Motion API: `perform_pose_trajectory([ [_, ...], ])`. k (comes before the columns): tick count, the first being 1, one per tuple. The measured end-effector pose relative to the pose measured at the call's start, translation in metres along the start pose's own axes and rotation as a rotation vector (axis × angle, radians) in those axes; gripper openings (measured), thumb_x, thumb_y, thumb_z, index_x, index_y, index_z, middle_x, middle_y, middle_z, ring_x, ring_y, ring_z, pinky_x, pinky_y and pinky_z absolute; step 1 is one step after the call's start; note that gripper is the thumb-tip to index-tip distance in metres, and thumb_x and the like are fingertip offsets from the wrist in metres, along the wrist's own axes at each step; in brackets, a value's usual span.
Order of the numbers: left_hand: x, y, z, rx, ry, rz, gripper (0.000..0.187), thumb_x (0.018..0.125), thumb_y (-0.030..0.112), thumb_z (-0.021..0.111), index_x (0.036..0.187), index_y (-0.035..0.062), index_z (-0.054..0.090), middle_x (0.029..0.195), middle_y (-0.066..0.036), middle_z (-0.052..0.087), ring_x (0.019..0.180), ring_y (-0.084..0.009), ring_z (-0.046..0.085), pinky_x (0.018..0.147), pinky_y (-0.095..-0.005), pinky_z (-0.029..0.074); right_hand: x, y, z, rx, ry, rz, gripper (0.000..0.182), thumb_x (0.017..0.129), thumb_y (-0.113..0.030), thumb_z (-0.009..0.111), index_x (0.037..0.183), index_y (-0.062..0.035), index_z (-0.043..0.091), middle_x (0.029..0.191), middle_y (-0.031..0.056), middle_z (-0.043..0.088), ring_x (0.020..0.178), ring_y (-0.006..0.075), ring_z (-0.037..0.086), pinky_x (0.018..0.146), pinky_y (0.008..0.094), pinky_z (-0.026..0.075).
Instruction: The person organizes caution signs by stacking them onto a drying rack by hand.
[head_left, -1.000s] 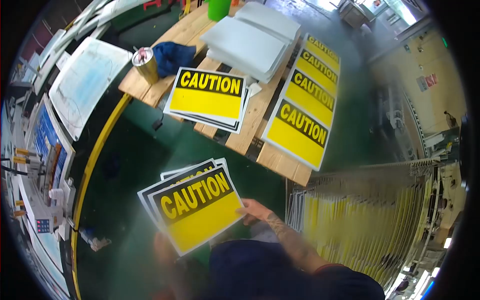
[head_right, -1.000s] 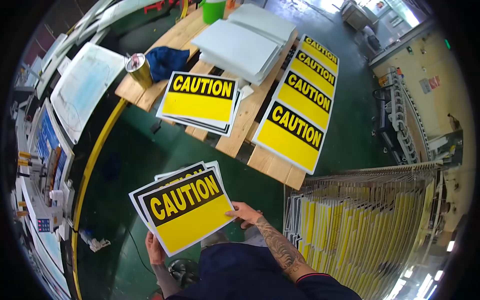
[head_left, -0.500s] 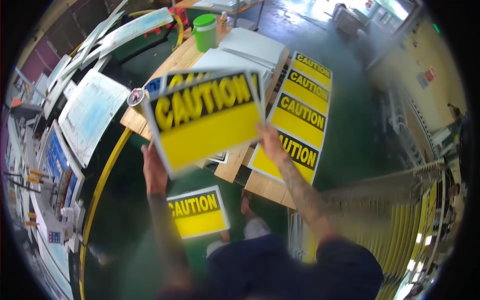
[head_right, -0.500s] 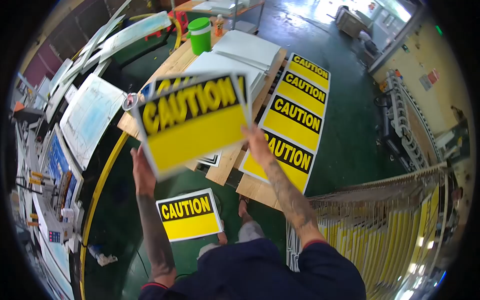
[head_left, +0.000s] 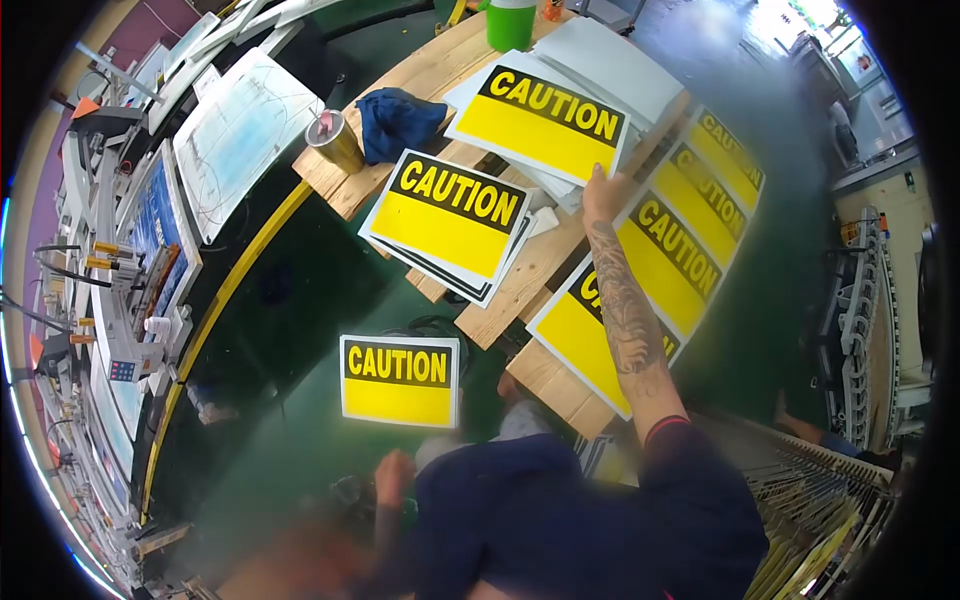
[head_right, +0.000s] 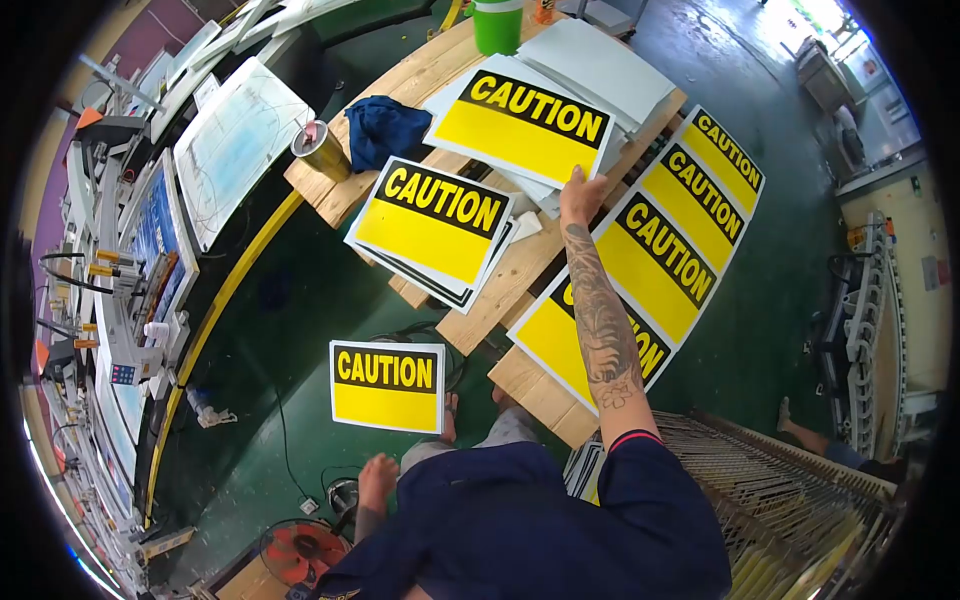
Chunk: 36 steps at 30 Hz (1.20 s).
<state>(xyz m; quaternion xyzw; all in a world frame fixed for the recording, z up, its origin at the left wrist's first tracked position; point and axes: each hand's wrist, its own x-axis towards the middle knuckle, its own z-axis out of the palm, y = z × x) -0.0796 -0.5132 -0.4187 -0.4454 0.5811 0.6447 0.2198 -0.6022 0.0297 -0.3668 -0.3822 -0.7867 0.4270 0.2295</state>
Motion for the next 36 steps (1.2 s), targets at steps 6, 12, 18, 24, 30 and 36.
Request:
perform_pose_trajectory([
  [6,-0.022,-0.055,-0.017,-0.056,0.177,0.104,0.034,0.105,0.028,0.063,0.123,-0.0002,0.070,0.107,-0.010,0.074,0.086,-0.0190,0.068,0.074,-0.0339,0.054,0.002,0.007,0.001,-0.210,-0.048,-0.083,0.065,0.103,-0.048,0.061,0.151,-0.0059,0.050,0.139,0.0256,0.062,0.123,0.0450,0.062,0.104,0.0539,0.049],
  [12,0.046,-0.019,-0.023,0.344,0.102,0.456,0.035,0.105,0.024,0.061,0.126,-0.0025,0.069,0.122,-0.015,0.072,0.112,-0.0279,0.067,0.098,-0.0395,0.052,-0.074,0.040,-0.053,-0.021,-0.103,-0.170,0.043,0.104,-0.045,0.059,0.123,-0.0070,0.068,0.112,0.0172,0.074,0.107,0.0381,0.069,0.093,0.0463,0.053],
  [18,0.144,0.177,0.103,0.249,-0.204,0.577,0.056,0.107,0.038,0.060,0.153,0.0070,0.049,0.142,-0.012,0.062,0.127,-0.0226,0.060,0.099,-0.0357,0.050,-0.277,0.087,-0.151,0.142,-0.515,-0.020,0.039,0.106,-0.035,0.062,0.083,-0.0037,0.066,0.067,-0.0004,0.059,0.059,0.0084,0.054,0.055,0.0316,0.043],
  [24,0.226,0.306,0.247,0.225,0.208,0.528,0.067,0.092,0.045,0.078,0.143,0.0097,0.054,0.138,-0.016,0.066,0.131,-0.0329,0.061,0.108,-0.0444,0.046,-0.375,0.110,-0.232,0.272,-0.594,0.358,0.022,0.105,-0.021,0.062,0.101,-0.0017,0.072,0.077,0.0012,0.066,0.060,0.0077,0.057,0.053,0.0236,0.044],
  [30,0.270,0.327,0.300,0.059,0.574,0.397,0.073,0.076,0.028,0.093,0.132,0.0107,0.051,0.133,-0.018,0.067,0.122,-0.0397,0.066,0.104,-0.0523,0.048,-0.340,0.106,-0.211,0.281,-0.719,0.298,0.022,0.103,-0.017,0.064,0.112,0.0021,0.072,0.083,0.0047,0.069,0.065,0.0099,0.062,0.059,0.0245,0.049],
  [36,0.192,0.338,0.291,-0.487,-0.158,0.673,0.043,0.102,0.004,0.065,0.142,-0.0034,0.052,0.134,-0.013,0.065,0.120,-0.0209,0.063,0.105,-0.0351,0.048,-0.214,0.016,-0.100,0.025,-0.726,-0.258,0.047,0.094,-0.020,0.079,0.132,0.0032,0.064,0.117,0.0235,0.071,0.108,0.0377,0.070,0.093,0.0414,0.055],
])
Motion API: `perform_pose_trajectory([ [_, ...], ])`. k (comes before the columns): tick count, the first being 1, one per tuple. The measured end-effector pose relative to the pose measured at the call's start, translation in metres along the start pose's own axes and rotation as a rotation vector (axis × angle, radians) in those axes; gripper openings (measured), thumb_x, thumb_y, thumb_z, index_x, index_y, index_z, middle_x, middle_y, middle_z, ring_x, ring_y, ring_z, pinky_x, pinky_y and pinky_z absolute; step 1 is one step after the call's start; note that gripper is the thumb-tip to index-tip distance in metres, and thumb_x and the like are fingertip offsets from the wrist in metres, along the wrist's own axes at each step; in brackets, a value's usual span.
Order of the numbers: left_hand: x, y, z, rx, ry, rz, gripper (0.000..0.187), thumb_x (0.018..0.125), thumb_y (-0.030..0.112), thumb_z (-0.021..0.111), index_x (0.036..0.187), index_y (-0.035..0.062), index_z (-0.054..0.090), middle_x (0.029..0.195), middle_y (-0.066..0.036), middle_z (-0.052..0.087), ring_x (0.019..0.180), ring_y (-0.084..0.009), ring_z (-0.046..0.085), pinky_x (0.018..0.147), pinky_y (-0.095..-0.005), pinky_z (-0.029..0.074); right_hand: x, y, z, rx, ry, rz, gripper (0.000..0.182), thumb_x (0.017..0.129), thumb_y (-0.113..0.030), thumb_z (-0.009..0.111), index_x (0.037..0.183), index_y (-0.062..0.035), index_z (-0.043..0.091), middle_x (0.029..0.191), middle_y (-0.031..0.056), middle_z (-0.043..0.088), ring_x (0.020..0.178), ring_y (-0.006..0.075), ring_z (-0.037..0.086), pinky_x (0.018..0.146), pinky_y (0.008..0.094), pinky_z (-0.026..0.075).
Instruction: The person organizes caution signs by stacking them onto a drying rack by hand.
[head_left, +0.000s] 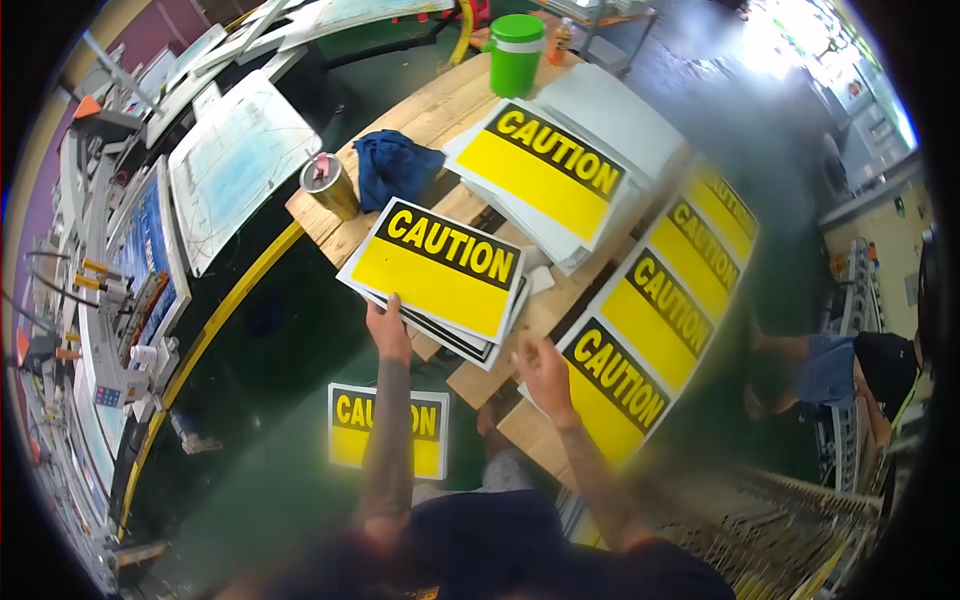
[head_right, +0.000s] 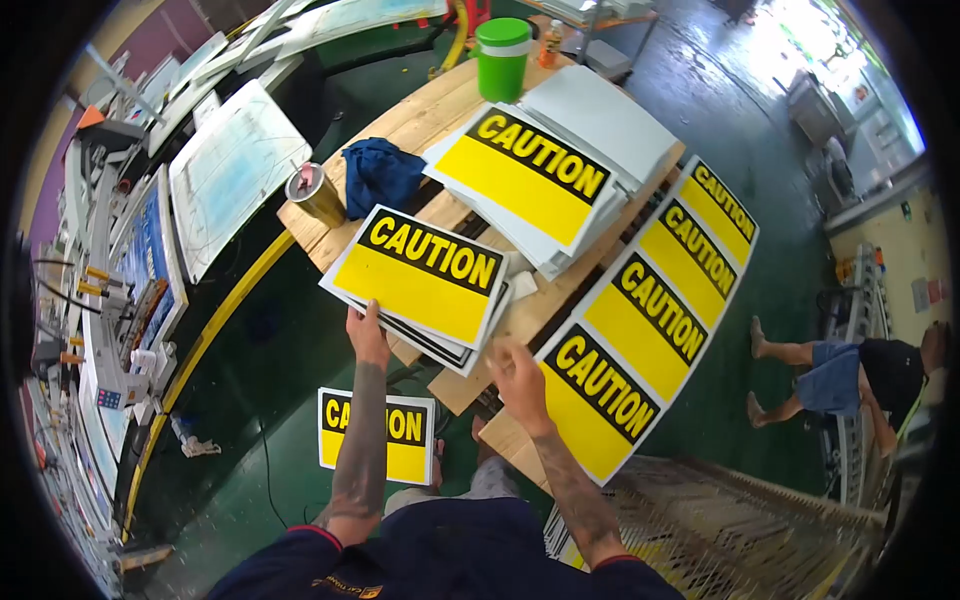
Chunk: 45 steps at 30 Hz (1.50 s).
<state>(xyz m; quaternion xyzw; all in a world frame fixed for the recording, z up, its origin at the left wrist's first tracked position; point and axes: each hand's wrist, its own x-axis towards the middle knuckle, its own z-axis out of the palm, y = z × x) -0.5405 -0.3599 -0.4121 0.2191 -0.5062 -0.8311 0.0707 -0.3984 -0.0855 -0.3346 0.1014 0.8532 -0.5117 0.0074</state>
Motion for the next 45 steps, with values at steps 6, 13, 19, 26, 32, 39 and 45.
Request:
perform_pose_trajectory([
  [6,-0.087,0.078,-0.014,0.223,-0.172,0.277,0.045,0.106,0.002,0.059,0.150,-0.0004,0.050,0.142,-0.009,0.062,0.130,-0.0178,0.058,0.109,-0.0329,0.045,0.165,-0.095,0.007,0.070,0.159,-0.554,0.073,0.085,-0.018,0.088,0.145,0.0023,0.052,0.142,0.0221,0.062,0.133,0.0309,0.059,0.112,0.0423,0.047],
  [13,-0.077,0.065,-0.005,0.080,-0.224,0.454,0.058,0.096,0.005,0.073,0.148,0.0050,0.048,0.142,-0.014,0.058,0.138,-0.0246,0.053,0.115,-0.0367,0.041,0.190,-0.045,0.026,0.339,-0.211,-0.586,0.042,0.080,-0.005,0.088,0.116,-0.0039,0.066,0.104,0.0077,0.069,0.099,0.0229,0.068,0.089,0.0368,0.053],
  [19,-0.061,0.026,0.005,0.490,-0.072,0.389,0.061,0.104,0.008,0.062,0.156,-0.0033,0.033,0.149,-0.022,0.053,0.145,-0.0314,0.046,0.121,-0.0389,0.034,0.190,0.032,0.051,0.281,-0.256,-0.205,0.039,0.092,-0.017,0.083,0.120,0.0025,0.065,0.106,0.0151,0.078,0.094,0.0211,0.075,0.079,0.0349,0.059],
  [26,-0.028,0.063,-0.009,0.447,0.028,0.062,0.055,0.107,0.012,0.056,0.157,0.0017,0.035,0.148,-0.021,0.055,0.136,-0.0335,0.057,0.117,-0.0446,0.045,0.184,-0.058,0.062,0.190,-0.301,-0.214,0.052,0.094,-0.029,0.081,0.128,0.0023,0.058,0.112,0.0209,0.076,0.103,0.0331,0.075,0.087,0.0411,0.058],
  [32,0.058,-0.002,0.000,0.455,-0.004,0.107,0.044,0.106,0.005,0.055,0.148,0.0006,0.044,0.139,-0.017,0.061,0.125,-0.0267,0.063,0.109,-0.0390,0.050,0.245,-0.022,0.079,-0.385,-0.133,-0.349,0.081,0.094,-0.036,0.077,0.154,0.0028,0.040,0.150,0.0260,0.054,0.136,0.0423,0.053,0.110,0.0495,0.046],
  [39,0.119,-0.059,0.063,0.386,0.081,0.302,0.050,0.105,0.006,0.057,0.150,0.0017,0.037,0.141,-0.019,0.057,0.126,-0.0321,0.060,0.106,-0.0426,0.050,0.114,0.011,0.012,-0.185,-0.243,-0.351,0.053,0.094,-0.025,0.075,0.141,-0.0043,0.060,0.144,0.0222,0.060,0.134,0.0414,0.056,0.113,0.0469,0.045],
  [45,0.112,-0.090,0.049,0.654,0.081,0.320,0.073,0.102,0.014,0.064,0.162,0.0005,0.025,0.156,-0.025,0.046,0.143,-0.0385,0.046,0.120,-0.0442,0.035,-0.017,0.050,-0.024,-0.160,-0.343,-0.115,0.035,0.095,-0.020,0.073,0.127,-0.0047,0.070,0.129,0.0190,0.070,0.123,0.0396,0.064,0.105,0.0446,0.052],
])
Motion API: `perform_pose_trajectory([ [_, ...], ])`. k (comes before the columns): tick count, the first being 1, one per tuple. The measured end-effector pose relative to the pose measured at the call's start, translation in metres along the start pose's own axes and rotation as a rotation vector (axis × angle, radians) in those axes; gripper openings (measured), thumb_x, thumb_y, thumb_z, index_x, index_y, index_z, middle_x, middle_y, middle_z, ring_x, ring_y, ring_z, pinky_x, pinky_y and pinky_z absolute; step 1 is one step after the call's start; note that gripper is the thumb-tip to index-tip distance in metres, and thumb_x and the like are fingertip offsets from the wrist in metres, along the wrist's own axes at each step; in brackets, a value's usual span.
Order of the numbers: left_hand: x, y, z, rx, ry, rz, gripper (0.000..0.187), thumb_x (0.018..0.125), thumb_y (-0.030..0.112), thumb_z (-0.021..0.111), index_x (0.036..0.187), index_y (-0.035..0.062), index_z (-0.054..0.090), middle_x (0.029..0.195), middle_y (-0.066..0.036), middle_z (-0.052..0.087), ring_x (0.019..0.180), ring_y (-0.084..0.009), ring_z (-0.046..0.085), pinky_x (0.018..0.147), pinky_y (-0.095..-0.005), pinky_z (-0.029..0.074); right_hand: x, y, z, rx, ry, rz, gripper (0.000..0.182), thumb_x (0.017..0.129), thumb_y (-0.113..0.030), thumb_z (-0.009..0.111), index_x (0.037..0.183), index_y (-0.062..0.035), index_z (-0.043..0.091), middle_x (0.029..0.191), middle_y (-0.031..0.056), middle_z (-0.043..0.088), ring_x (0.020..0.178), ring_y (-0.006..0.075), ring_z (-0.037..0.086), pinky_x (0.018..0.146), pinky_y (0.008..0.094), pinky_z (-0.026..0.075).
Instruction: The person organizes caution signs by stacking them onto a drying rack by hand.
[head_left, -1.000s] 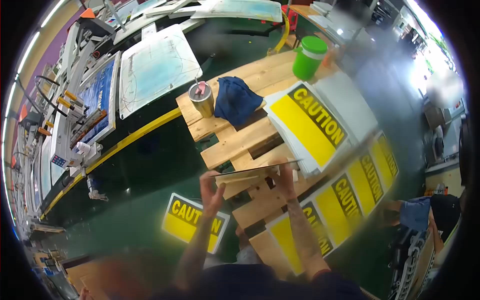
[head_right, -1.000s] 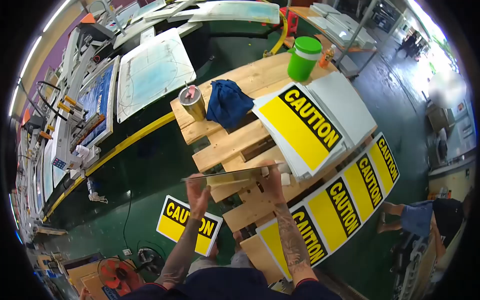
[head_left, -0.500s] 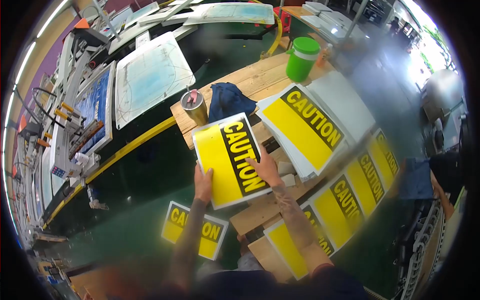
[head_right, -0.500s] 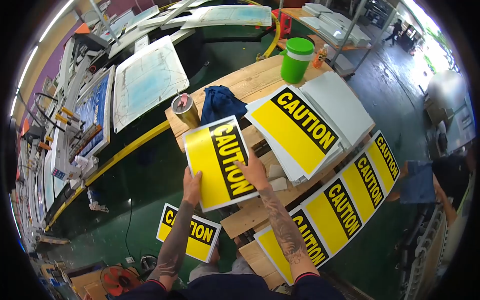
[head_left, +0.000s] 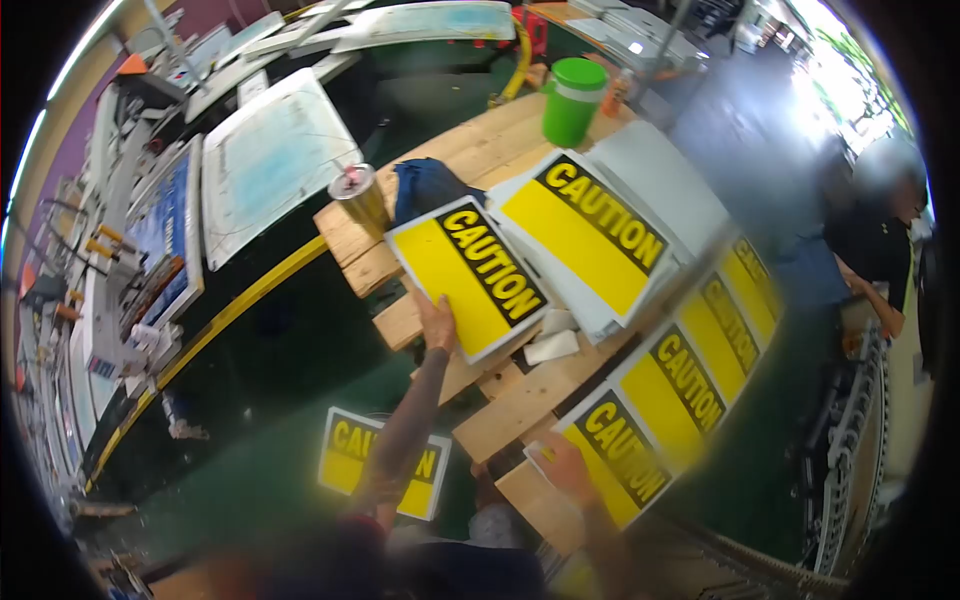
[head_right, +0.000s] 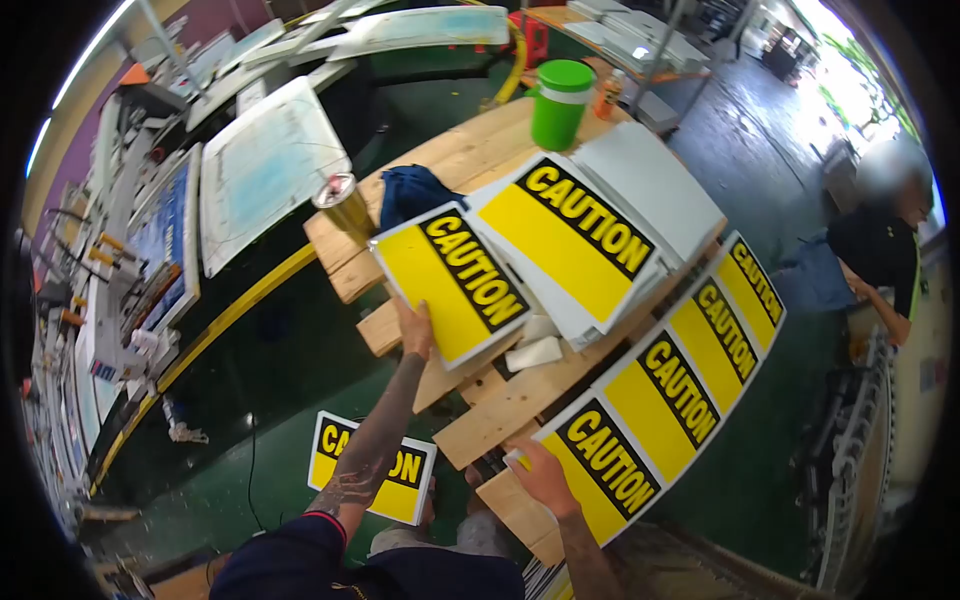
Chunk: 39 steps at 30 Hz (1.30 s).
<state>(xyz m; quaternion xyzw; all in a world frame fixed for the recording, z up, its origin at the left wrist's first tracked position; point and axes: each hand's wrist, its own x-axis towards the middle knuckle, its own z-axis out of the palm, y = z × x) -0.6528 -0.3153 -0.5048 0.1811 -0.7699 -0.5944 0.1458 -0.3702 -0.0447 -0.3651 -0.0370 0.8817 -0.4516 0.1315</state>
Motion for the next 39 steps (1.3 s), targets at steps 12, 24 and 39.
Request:
perform_pose_trajectory([
  [12,0.196,0.108,-0.109,0.317,0.248,0.654,0.089,0.071,0.024,0.097,0.145,0.0099,0.051,0.149,-0.021,0.049,0.142,-0.0364,0.047,0.119,-0.0469,0.039,-0.029,-0.061,0.013,0.253,0.137,0.132,0.022,0.097,-0.009,0.069,0.116,-0.0009,0.074,0.118,0.0165,0.075,0.110,0.0362,0.072,0.096,0.0400,0.057],
  [24,0.051,0.071,-0.011,-0.073,-0.239,0.589,0.053,0.088,0.016,0.080,0.134,0.0023,0.059,0.123,-0.014,0.065,0.108,-0.0305,0.065,0.094,-0.0406,0.056,-0.150,-0.027,0.036,0.180,0.255,0.360,0.032,0.098,-0.028,0.064,0.121,-0.0078,0.072,0.112,0.0198,0.075,0.103,0.0366,0.072,0.085,0.0465,0.056],
  [39,-0.564,0.354,-0.191,-0.533,-2.177,1.060,0.025,0.093,0.006,0.070,0.118,0.0025,0.069,0.131,-0.018,0.067,0.135,-0.0366,0.057,0.116,-0.0474,0.041,-0.800,-0.350,-0.001,-1.098,1.572,1.102,0.045,0.097,-0.038,0.076,0.131,-0.0093,0.069,0.133,0.0159,0.071,0.122,0.0315,0.069,0.102,0.0424,0.054],
])
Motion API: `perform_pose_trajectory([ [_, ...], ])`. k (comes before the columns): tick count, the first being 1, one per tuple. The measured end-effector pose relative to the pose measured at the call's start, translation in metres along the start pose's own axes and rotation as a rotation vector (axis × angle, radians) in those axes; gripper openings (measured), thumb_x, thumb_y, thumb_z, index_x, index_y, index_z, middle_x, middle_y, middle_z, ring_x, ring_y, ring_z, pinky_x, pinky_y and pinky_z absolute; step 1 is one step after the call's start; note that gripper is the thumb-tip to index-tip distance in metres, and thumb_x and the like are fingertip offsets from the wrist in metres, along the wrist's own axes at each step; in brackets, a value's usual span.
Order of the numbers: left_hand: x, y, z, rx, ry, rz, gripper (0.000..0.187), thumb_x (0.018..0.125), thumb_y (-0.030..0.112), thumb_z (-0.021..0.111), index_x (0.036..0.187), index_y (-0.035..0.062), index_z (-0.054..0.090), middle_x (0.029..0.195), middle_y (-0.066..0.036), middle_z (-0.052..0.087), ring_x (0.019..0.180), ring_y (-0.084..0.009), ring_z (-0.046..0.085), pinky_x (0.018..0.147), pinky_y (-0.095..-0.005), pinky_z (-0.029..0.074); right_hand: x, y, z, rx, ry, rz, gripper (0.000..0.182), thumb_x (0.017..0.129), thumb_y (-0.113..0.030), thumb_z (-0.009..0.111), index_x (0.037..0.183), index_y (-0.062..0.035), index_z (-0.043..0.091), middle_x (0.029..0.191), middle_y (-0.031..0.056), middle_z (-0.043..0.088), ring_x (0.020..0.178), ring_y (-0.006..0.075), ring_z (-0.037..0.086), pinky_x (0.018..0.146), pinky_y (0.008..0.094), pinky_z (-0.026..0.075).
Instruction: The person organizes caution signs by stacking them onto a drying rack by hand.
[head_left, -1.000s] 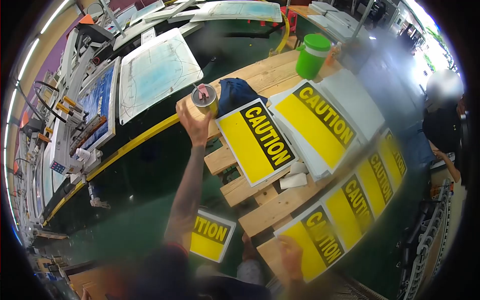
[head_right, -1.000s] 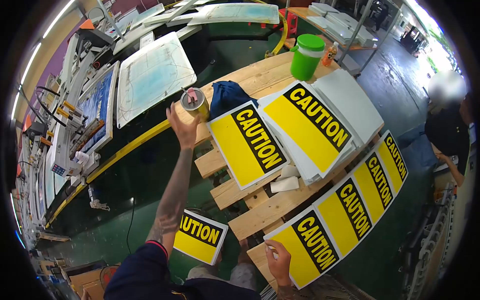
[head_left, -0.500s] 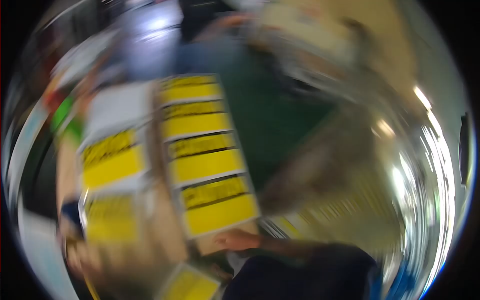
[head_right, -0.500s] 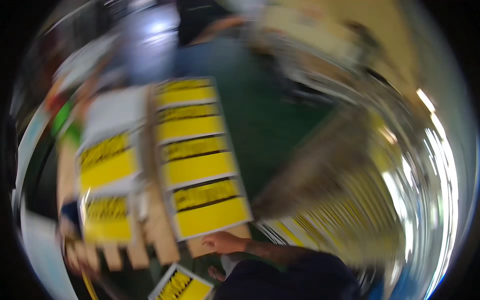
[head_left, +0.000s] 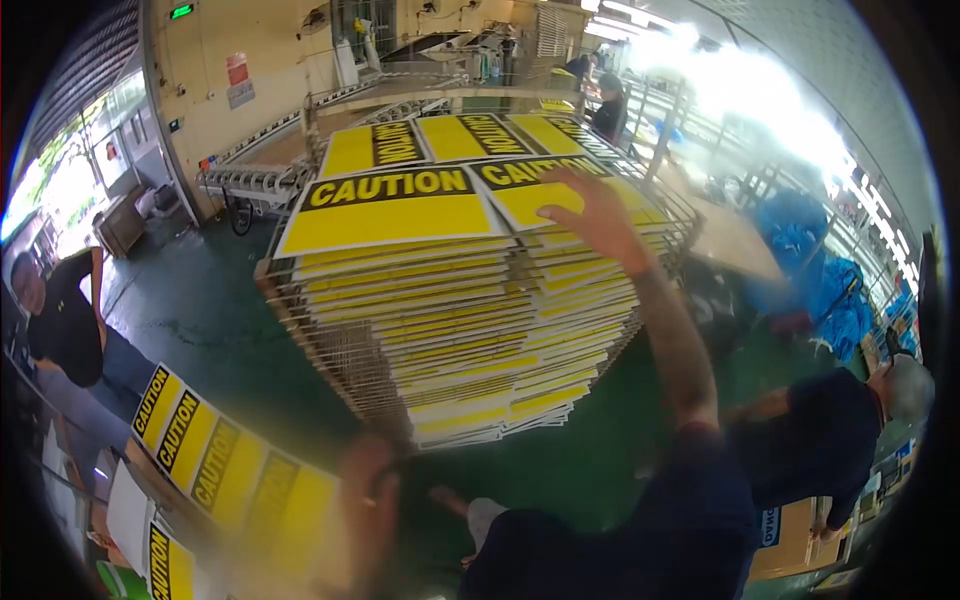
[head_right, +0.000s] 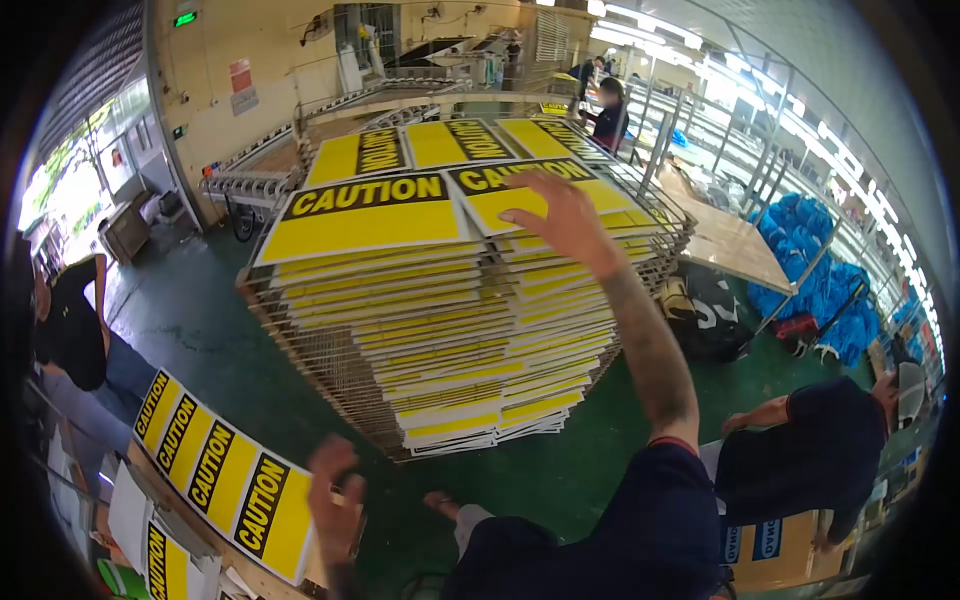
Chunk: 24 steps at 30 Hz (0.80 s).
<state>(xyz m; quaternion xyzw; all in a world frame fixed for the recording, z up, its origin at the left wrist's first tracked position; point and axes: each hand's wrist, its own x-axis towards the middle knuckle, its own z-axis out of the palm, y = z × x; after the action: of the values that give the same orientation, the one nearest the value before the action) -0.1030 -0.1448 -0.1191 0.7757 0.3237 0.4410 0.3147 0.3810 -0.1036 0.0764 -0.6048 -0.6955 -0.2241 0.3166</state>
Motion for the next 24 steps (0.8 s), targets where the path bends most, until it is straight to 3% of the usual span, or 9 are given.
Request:
perform_pose_trajectory([
  [3,0.092,0.023,-0.036,0.212,0.089,0.192,0.032,0.098,0.017,0.067,0.126,0.0030,0.067,0.144,-0.020,0.061,0.145,-0.0375,0.049,0.122,-0.0480,0.034,-0.019,0.148,0.026,-0.116,-0.221,0.013,0.071,0.096,-0.054,0.074,0.147,-0.0072,0.059,0.149,0.0220,0.060,0.139,0.0358,0.056,0.115,0.0447,0.044],
  [6,0.186,0.028,-0.061,0.481,0.105,0.204,0.042,0.100,0.022,0.067,0.138,0.0037,0.062,0.149,-0.019,0.058,0.147,-0.0347,0.048,0.123,-0.0445,0.033,-0.004,0.182,-0.004,0.174,-0.530,0.133,0.088,0.094,-0.066,0.070,0.155,-0.0047,0.051,0.153,0.0266,0.054,0.143,0.0389,0.051,0.120,0.0448,0.040],
  [7,0.218,0.026,-0.062,0.510,0.107,0.157,0.047,0.101,0.025,0.067,0.143,0.0040,0.059,0.150,-0.019,0.058,0.148,-0.0337,0.047,0.123,-0.0435,0.033,-0.001,0.191,-0.008,0.181,-0.310,0.175,0.089,0.091,-0.070,0.070,0.147,-0.0026,0.058,0.144,0.0270,0.061,0.135,0.0384,0.060,0.112,0.0465,0.047],
  [11,0.338,0.025,-0.032,0.593,-0.058,-0.111,0.056,0.101,0.026,0.066,0.151,0.0058,0.052,0.152,-0.022,0.053,0.148,-0.0378,0.043,0.124,-0.0477,0.033,0.024,0.284,-0.031,0.038,-0.328,0.568,0.083,0.087,-0.075,0.070,0.126,-0.0021,0.072,0.119,0.0228,0.075,0.111,0.0362,0.074,0.092,0.0494,0.056],
  [13,0.364,-0.004,-0.020,0.853,-0.086,0.061,0.059,0.101,0.032,0.067,0.152,0.0060,0.051,0.152,-0.022,0.054,0.146,-0.0405,0.045,0.124,-0.0480,0.033,0.011,0.357,-0.014,-0.017,-0.477,0.524,0.088,0.085,-0.079,0.068,0.126,-0.0014,0.072,0.119,0.0232,0.075,0.110,0.0359,0.074,0.093,0.0487,0.056],
  [16,0.385,0.022,0.028,0.816,-0.087,0.234,0.059,0.101,0.035,0.067,0.149,0.0049,0.054,0.150,-0.022,0.055,0.145,-0.0428,0.046,0.124,-0.0495,0.032,-0.003,0.358,-0.004,-0.124,-0.470,0.444,0.096,0.081,-0.086,0.066,0.121,0.0002,0.073,0.116,0.0242,0.073,0.111,0.0373,0.071,0.095,0.0493,0.055],
  [19,0.381,0.084,0.100,0.750,-0.291,0.358,0.054,0.099,0.039,0.068,0.138,0.0031,0.062,0.148,-0.021,0.056,0.145,-0.0413,0.045,0.123,-0.0508,0.034,0.003,0.323,-0.015,-0.259,-0.598,0.617,0.090,0.083,-0.084,0.066,0.108,0.0015,0.076,0.142,0.0292,0.060,0.133,0.0433,0.058,0.108,0.0540,0.047],
  [22,0.389,0.107,0.158,0.734,-0.493,0.533,0.057,0.097,0.048,0.069,0.132,0.0032,0.066,0.140,-0.022,0.059,0.137,-0.0411,0.051,0.117,-0.0508,0.039,-0.003,0.312,-0.014,-0.164,-0.437,0.523,0.081,0.086,-0.077,0.070,0.098,0.0027,0.076,0.148,0.0319,0.052,0.136,0.0447,0.054,0.110,0.0566,0.044],
  [24,0.390,0.110,0.175,0.717,-0.539,0.498,0.059,0.096,0.051,0.070,0.131,0.0034,0.067,0.135,-0.023,0.061,0.132,-0.0415,0.054,0.114,-0.0511,0.041,-0.021,0.333,0.010,-0.108,-0.237,0.347,0.070,0.088,-0.066,0.077,0.101,0.0032,0.071,0.133,0.0292,0.059,0.122,0.0391,0.059,0.101,0.0550,0.046],
])
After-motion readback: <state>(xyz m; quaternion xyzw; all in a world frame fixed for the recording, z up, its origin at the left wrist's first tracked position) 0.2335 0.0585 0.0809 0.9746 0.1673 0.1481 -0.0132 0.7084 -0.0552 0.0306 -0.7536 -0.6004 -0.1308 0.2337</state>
